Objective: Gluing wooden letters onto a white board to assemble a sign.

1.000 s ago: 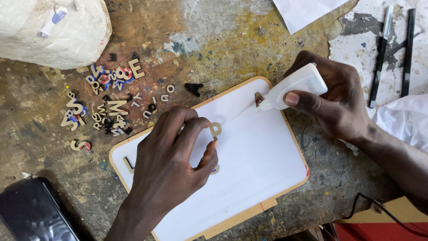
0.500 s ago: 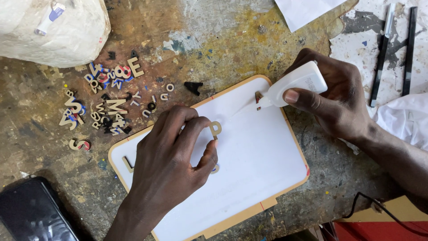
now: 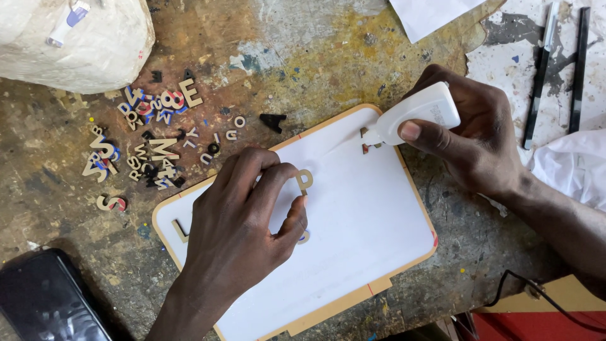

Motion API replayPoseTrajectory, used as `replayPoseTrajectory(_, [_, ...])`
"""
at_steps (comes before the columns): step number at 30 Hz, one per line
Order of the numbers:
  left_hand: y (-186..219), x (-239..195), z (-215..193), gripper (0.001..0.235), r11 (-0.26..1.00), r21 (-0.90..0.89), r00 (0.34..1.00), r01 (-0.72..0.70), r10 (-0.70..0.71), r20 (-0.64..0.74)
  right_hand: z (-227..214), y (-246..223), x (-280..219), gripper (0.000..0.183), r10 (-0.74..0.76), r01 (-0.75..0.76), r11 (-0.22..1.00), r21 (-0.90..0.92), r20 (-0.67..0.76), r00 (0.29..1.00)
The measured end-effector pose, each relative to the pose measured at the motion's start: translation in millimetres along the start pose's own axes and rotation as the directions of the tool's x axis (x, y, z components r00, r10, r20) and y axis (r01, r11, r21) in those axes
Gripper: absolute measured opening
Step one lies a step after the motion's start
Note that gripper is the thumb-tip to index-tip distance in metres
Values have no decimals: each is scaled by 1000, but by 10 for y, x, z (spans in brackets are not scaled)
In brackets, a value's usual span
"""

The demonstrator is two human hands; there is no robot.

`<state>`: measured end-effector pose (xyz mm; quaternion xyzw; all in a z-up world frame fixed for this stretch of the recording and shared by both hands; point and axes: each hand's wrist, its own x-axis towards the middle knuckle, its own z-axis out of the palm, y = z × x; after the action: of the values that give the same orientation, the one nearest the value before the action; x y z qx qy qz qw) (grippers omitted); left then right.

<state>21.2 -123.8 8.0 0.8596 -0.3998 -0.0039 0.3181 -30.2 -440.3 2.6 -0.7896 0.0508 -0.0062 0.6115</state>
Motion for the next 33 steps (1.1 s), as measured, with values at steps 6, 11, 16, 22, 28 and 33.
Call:
replayPoseTrajectory(6, [3, 1, -3, 22, 1000, 1, 1000, -7, 7, -4, 0, -42, 6, 27, 45, -46, 996, -78, -10, 999])
replayPoseTrajectory(11, [4, 9, -5, 23, 1000, 2, 1000, -4, 4, -3, 14, -74, 13, 28, 51, -53, 997, -57, -23, 998])
replayPoseTrajectory(16, [-5, 4, -1, 23, 1000, -8, 1000, 1, -1, 5, 29, -59, 7, 27, 57, -58, 997, -51, -38, 998])
replayPoseTrajectory(22, [-1, -6, 4, 23, 1000, 7, 1000, -2, 2, 2, 44, 9, -8, 28, 89, -82, 994, 74, -101, 991])
replayPoseTrajectory(28, [3, -1, 1, 22, 1000, 9, 1000, 7, -7, 11, 28, 11, 7, 26, 42, -38, 998, 47, -94, 995])
replayPoseTrajectory(33, [7, -12, 7, 24, 1000, 15, 1000, 5, -5, 3, 15, 52, 11, 24, 48, -41, 997, 59, -116, 992])
